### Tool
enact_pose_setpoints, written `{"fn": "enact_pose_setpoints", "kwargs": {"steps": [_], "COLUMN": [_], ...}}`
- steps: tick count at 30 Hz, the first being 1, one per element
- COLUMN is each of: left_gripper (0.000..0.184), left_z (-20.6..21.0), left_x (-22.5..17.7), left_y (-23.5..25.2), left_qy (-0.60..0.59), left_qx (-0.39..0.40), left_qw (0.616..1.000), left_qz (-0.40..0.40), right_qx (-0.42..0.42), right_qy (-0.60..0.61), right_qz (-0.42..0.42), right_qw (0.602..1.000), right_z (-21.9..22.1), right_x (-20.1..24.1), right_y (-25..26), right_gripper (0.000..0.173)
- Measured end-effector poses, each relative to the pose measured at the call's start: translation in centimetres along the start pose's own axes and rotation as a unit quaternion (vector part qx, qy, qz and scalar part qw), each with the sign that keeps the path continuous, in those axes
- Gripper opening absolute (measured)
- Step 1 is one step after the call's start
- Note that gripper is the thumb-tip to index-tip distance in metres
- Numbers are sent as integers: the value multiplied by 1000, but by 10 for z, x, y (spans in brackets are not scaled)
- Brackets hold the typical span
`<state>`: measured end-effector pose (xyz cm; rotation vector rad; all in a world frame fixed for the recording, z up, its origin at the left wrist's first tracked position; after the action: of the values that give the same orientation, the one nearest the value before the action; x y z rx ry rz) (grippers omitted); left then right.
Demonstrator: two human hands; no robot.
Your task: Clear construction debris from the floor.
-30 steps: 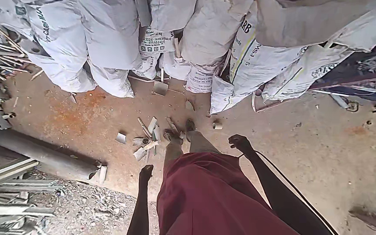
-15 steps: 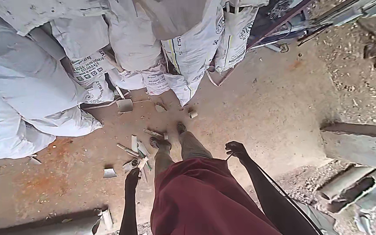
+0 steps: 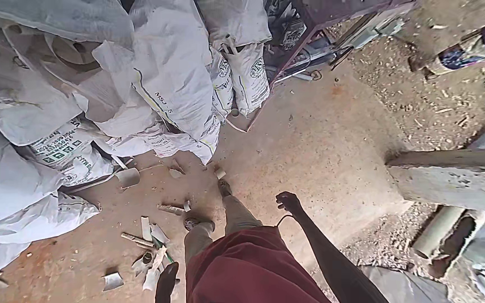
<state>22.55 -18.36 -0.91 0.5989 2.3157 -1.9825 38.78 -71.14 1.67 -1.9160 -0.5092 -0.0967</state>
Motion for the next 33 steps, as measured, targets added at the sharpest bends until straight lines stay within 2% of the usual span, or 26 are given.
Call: {"fn": "enact_pose_setpoints", "kwargs": {"steps": [5, 8, 12, 16, 18, 21, 23, 27, 30, 33], "left_gripper": [41, 39, 38, 45, 47, 48, 47, 41, 39, 40], "left_z": [7, 5, 28, 71, 85, 94, 83, 43, 32, 49], "left_x": [-56, -63, -7, 91, 125, 151, 135, 87, 67, 69], "left_y": [3, 18, 18, -8, -17, -24, -20, -45, -55, -49], "left_qy": [-6, -16, -25, -19, -15, -1, -30, -194, -273, -284], "left_qx": [-10, -14, -2, 41, 50, 63, 42, -54, -91, -85], "left_qw": [997, 996, 999, 997, 994, 988, 992, 979, 958, 954], "left_qz": [71, 84, 28, -67, -98, -139, -119, -22, 8, -34], "right_qx": [-27, -3, -14, -14, -1, 4, 11, 70, 76, 100], "right_qy": [-8, -39, -67, -170, -194, -185, -195, -266, -317, -327], "right_qz": [-5, 3, -23, -33, -39, -60, -81, -56, -97, -150], "right_qw": [1000, 999, 997, 985, 980, 981, 977, 960, 940, 928], "right_z": [-26, -14, -6, -8, -3, 3, 6, 30, 71, 112], "right_x": [-26, -53, -83, -95, -80, -61, -44, -10, 68, 141], "right_y": [-1, -18, -51, -45, -49, -62, -55, -9, 2, 7], "right_gripper": [26, 26, 23, 25, 28, 30, 28, 31, 29, 28]}}
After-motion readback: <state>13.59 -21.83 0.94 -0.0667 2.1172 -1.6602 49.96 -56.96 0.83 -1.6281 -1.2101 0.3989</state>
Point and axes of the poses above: each hand's wrist, its own y-axis towards the middle knuckle, its own z-axis out of the palm, x = y × z, the point moved 6 cm from there along y, towards the middle knuckle, and after that the axes turned 6 degrees about x, right-handed, at the moved point
